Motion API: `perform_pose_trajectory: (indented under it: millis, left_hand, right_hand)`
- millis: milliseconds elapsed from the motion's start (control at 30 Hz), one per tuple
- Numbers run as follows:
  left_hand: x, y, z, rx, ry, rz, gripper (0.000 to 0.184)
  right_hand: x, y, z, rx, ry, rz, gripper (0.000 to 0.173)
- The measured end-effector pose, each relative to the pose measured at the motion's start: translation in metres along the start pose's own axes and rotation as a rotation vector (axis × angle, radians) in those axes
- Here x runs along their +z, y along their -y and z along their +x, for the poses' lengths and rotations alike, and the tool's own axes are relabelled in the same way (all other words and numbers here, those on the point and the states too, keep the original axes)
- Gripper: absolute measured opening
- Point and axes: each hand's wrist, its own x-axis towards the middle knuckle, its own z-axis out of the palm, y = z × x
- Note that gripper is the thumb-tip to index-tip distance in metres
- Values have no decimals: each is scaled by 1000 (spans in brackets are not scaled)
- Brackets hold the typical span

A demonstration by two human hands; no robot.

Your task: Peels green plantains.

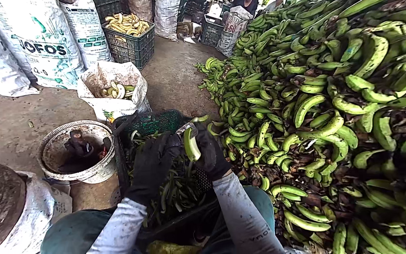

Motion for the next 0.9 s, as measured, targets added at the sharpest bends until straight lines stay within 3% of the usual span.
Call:
perform_pose_trajectory:
  millis: [133,267,367,500,700,800,900]
  left_hand:
    - [1,15,5,45,52,14,53]
    - [-1,20,13,-93,100,-28,48]
    - [0,22,13,-96,83,0,49]
    - [14,8,-3,71,108,2,61]
    - [30,4,-16,270,-99,61,61]
    - [29,2,-18,295,-145,99,58]
    - [26,3,-17,252,-99,108,53]
  right_hand:
    - [-21,4,-5,142,241,-61,43]
    - [-22,16,-17,265,353,-208,50]
    - [-30,-2,-15,226,273,-95,49]
    - [-25,-8,-7,186,80,394,39]
    - [-10,3,4,230,-223,956,47]
    - [-10,0,5,236,-203,1052,49]
    - [-11,1,3,230,-198,869,46]
